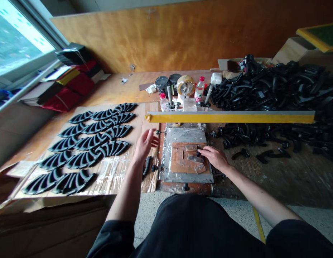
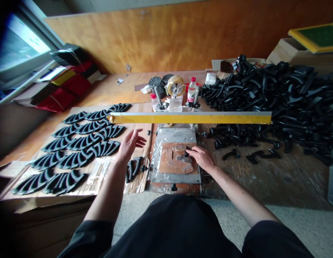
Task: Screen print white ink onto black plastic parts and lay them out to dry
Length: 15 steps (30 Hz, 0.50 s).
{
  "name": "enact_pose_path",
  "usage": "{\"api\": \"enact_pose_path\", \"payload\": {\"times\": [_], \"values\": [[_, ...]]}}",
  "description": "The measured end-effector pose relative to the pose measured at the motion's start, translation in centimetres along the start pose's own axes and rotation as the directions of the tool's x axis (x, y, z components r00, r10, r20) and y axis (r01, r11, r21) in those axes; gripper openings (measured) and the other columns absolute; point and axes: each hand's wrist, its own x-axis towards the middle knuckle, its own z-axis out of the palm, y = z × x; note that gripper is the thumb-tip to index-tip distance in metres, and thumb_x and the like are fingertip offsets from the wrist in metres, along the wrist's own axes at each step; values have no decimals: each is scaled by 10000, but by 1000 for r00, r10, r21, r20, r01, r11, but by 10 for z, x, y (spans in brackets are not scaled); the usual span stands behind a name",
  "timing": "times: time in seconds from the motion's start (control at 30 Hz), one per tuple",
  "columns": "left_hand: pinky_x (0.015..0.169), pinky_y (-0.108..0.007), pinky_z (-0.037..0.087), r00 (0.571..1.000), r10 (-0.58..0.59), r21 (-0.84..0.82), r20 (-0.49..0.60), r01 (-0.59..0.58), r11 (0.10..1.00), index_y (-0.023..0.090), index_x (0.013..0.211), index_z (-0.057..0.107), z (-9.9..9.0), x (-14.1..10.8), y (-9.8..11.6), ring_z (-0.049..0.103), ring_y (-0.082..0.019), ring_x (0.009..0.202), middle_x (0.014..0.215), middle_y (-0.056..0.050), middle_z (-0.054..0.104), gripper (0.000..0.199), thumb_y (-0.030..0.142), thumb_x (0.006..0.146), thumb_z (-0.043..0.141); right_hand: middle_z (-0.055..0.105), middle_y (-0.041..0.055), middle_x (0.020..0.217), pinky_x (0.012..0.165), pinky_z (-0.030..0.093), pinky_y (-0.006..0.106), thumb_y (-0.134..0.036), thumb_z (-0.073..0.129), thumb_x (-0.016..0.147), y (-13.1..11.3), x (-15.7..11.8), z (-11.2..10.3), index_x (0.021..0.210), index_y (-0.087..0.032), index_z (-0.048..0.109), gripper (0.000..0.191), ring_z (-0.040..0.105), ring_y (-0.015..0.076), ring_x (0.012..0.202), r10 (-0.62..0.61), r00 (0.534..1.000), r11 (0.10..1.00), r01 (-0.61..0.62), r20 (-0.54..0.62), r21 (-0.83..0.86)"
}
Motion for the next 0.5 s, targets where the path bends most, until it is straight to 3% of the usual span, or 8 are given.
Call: {"api": "enact_pose_path", "payload": {"times": [0.1, 0.2, 0.37, 0.5], "values": [[547, -219, 490, 973, 221, -333, -61, -229, 915, 159, 929, 633, 32, 8, 49, 583, -111, 544, 663, -36, 646, 469, 566, 894, 402, 667, 59, 1001, 818, 510, 311, -191, 456, 956, -10, -1, -3, 1130, -231, 699, 302, 620, 181, 900, -63, 997, 998, 63, -34, 13], [506, -192, 455, 958, 230, -380, -172, -280, 881, 166, 713, 593, 49, 6, 70, 532, -88, 495, 566, -7, 580, 434, 487, 915, 383, 654, 71, 1019, 834, 498, 325, -167, 442, 957, -19, 7, 2, 1152, -228, 688, 319, 590, 193, 942, -127, 991, 992, 126, -33, -17], [496, -182, 452, 963, 208, -372, -174, -260, 891, 163, 698, 575, 51, -4, 71, 571, -94, 562, 659, -29, 636, 439, 500, 916, 398, 659, 77, 1025, 841, 460, 362, -165, 491, 935, -40, 40, 25, 1091, -231, 714, 279, 544, 212, 948, -227, 972, 969, 231, 58, -82], [542, -199, 468, 967, 227, -338, -112, -252, 907, 143, 853, 642, 43, -11, 65, 596, -115, 627, 737, -39, 658, 483, 569, 901, 420, 667, 74, 989, 859, 443, 360, -169, 532, 911, -40, 42, 24, 1108, -232, 709, 272, 547, 210, 952, -182, 977, 981, 187, 108, -45]]}}
